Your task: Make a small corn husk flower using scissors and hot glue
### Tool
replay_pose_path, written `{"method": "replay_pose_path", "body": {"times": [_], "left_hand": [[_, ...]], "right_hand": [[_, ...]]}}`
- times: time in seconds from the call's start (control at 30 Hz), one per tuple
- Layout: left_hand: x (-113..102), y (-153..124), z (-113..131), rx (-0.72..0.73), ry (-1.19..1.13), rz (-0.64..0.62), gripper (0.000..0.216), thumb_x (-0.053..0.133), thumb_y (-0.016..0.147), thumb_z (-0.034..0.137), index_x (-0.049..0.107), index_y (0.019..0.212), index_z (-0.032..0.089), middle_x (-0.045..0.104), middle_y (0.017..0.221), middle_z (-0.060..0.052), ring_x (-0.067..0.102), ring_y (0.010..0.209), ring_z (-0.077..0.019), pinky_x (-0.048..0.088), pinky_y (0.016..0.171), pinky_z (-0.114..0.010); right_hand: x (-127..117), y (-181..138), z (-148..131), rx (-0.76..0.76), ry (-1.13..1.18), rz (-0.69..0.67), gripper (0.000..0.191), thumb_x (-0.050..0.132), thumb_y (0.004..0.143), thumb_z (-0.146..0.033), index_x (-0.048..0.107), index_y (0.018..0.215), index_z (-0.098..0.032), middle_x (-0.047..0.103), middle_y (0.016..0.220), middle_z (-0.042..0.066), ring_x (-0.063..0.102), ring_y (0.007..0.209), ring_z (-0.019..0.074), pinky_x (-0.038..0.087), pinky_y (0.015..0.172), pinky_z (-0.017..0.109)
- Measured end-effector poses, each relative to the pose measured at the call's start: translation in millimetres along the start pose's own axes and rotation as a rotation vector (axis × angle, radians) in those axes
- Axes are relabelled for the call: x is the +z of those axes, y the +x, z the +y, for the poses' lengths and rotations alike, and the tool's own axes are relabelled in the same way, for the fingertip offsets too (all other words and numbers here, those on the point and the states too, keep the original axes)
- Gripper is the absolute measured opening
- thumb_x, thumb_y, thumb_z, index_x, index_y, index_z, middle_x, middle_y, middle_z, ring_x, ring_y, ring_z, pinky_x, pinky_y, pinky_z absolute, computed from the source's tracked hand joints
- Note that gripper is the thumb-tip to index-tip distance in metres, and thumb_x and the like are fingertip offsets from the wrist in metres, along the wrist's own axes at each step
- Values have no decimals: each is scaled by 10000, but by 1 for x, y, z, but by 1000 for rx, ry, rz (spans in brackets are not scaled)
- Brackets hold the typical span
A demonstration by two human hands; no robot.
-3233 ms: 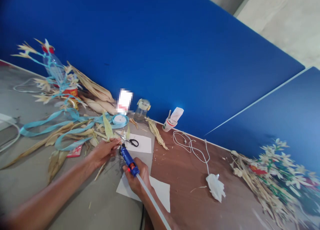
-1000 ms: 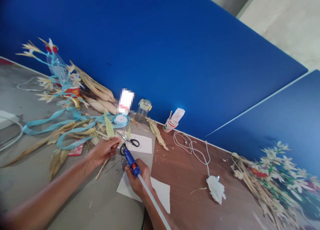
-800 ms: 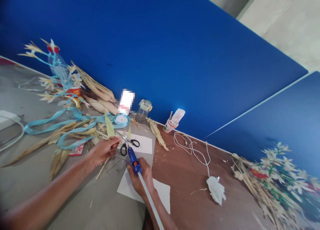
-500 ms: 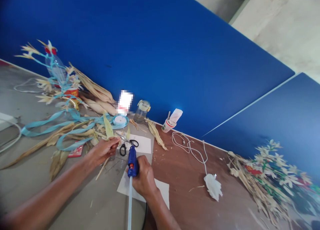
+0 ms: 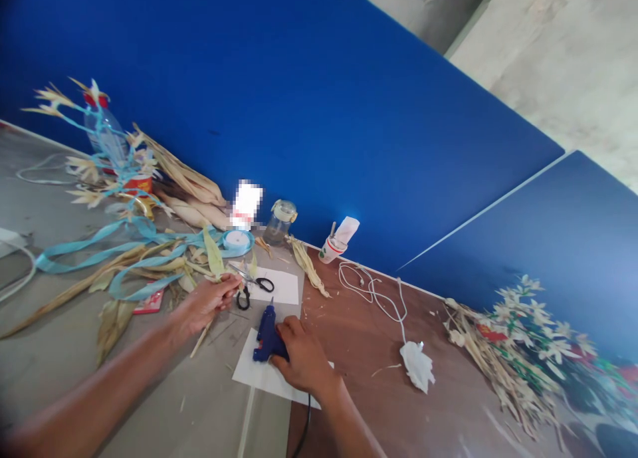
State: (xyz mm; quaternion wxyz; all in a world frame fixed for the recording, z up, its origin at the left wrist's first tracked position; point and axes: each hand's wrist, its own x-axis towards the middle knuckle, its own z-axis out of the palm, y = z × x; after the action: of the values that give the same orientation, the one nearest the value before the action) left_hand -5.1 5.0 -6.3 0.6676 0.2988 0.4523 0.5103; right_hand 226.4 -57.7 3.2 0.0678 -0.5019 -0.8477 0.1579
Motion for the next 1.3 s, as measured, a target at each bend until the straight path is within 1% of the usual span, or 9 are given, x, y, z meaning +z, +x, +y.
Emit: {"method": "replay_pose_path", "body": {"times": [0.1,0.23,0.3,0.4,0.57,1.0,1.1,1.2,1.3], "left_hand": [[2,-1,-3,38,116,-20,360,684,595,466,498,561,159,353,449,79,265,383,-42,181,383,-191],[5,-3,-6,132,291,-64,331,629,671,445,522,541,161,353,425,67,296,395,-65,198,406,-214],[4,-3,-8,140,339,-77,323,617,687,437,527,539,164,372,428,61,308,406,-75,203,414,-221],[2,-1,-12,127,355,-87,346,617,684,457,503,520,174,386,435,57,314,419,-84,207,423,-229],[1,0,-14,109,345,-53,371,621,665,472,456,496,186,388,444,52,309,425,-87,214,431,-233],[3,-3,-10,-4,336,-96,395,581,674,531,463,540,179,395,468,62,307,406,-74,230,410,-218],[4,-5,-8,17,357,-118,334,591,686,466,483,552,179,390,477,64,314,426,-78,233,425,-220],[5,-7,-6,49,369,-145,156,634,649,306,591,719,173,454,533,57,369,474,-90,269,464,-220],[7,-7,-6,63,254,-200,257,623,593,186,599,848,165,521,601,35,441,525,-108,332,518,-233]], "right_hand": [[-11,6,-1,49,179,208,352,562,790,-268,573,1136,-202,555,1165,113,530,1046,245,415,905,376],[-18,37,-15,187,610,443,225,475,839,-287,655,932,-191,662,879,60,605,796,178,470,721,288],[-17,58,-24,193,745,421,217,503,809,-292,677,886,-187,663,786,36,591,695,156,461,641,263],[-11,85,-35,213,929,276,199,530,765,-284,693,801,-174,630,655,6,525,555,114,418,537,225],[0,100,-42,189,1048,173,125,580,668,-202,673,747,-176,611,611,-30,480,527,88,386,534,204],[8,97,-44,98,658,369,98,545,651,-111,608,647,-187,582,691,-6,531,690,140,405,654,251],[5,97,-40,159,790,349,47,542,662,-153,574,650,-185,543,618,-33,496,602,120,381,588,233],[0,97,-32,272,1046,349,37,543,679,-216,544,662,-183,490,517,-60,440,495,97,338,514,215],[-8,95,-27,327,1260,388,73,569,661,-242,532,662,-179,505,510,-57,419,451,81,305,474,205]]}}
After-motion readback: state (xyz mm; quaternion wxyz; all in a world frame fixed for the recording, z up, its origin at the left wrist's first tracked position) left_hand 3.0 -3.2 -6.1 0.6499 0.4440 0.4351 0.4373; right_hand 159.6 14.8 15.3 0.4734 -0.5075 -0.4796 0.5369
